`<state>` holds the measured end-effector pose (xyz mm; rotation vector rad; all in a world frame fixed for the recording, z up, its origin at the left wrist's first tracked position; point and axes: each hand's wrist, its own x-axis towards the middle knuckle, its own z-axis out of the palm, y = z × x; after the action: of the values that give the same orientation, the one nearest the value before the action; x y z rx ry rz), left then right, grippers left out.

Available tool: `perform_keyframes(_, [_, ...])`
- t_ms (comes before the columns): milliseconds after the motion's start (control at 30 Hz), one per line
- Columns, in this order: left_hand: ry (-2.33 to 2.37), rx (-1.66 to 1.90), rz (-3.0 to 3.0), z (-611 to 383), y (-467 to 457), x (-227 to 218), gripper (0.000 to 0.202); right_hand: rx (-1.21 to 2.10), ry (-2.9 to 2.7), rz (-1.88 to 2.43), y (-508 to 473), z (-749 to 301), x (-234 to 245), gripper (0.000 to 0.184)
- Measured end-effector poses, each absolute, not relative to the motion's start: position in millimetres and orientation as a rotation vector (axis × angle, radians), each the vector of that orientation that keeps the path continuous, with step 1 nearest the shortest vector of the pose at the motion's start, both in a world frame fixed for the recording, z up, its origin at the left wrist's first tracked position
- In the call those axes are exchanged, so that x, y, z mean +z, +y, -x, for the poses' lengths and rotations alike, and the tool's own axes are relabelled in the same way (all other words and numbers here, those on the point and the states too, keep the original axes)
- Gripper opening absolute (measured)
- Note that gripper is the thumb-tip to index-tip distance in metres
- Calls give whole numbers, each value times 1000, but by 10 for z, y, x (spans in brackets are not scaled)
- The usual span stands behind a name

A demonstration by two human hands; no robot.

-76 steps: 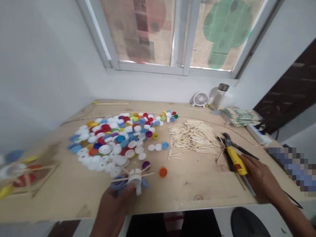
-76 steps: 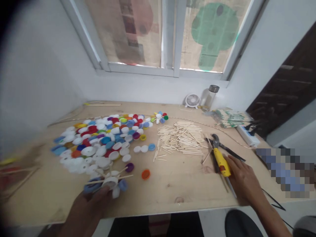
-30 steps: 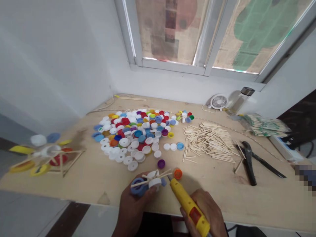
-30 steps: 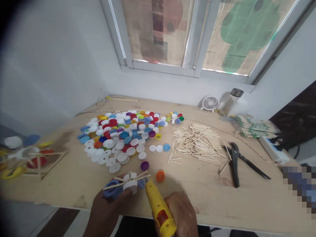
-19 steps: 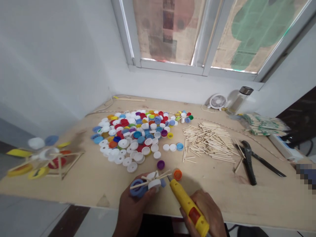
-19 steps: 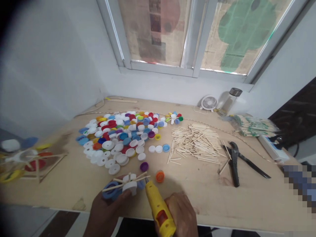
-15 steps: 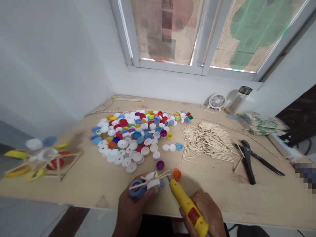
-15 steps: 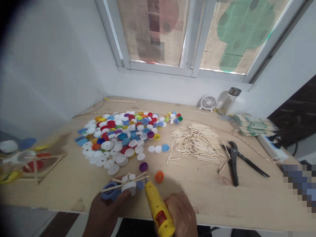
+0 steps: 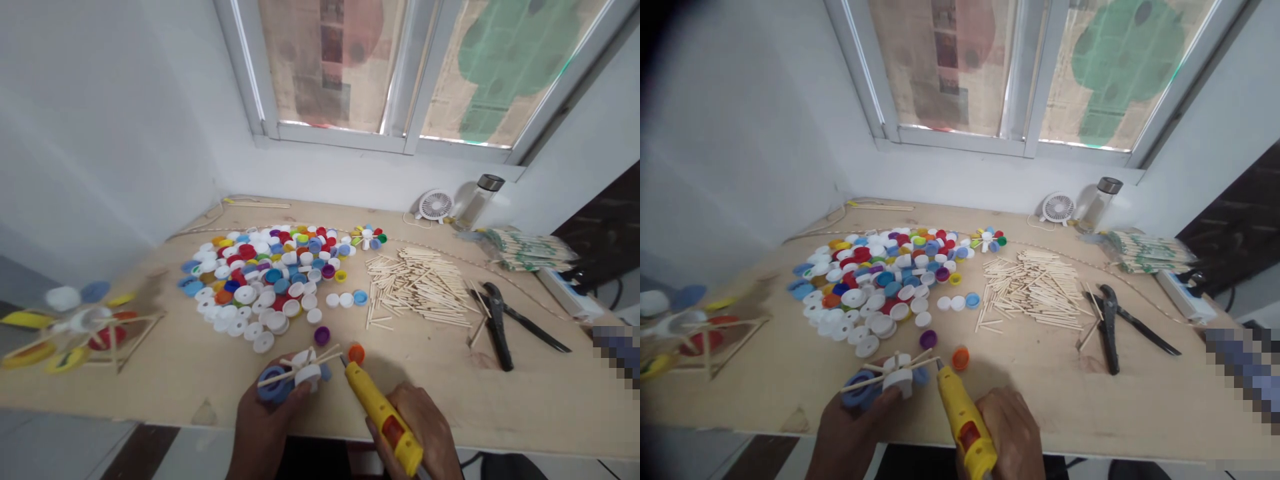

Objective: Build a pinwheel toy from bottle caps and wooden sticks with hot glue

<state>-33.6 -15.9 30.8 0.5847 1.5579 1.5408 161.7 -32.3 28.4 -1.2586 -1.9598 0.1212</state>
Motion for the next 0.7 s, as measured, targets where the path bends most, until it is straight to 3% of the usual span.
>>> perform_keyframes(467, [1554,1431,-604,422,-151,311,40,260,-1941,1287,-306,-1894,237,15])
perform_keyframes(700, [1677,1358,-710,430,-140,369,25,-110,-2044,1502,-130,-2965,352,22])
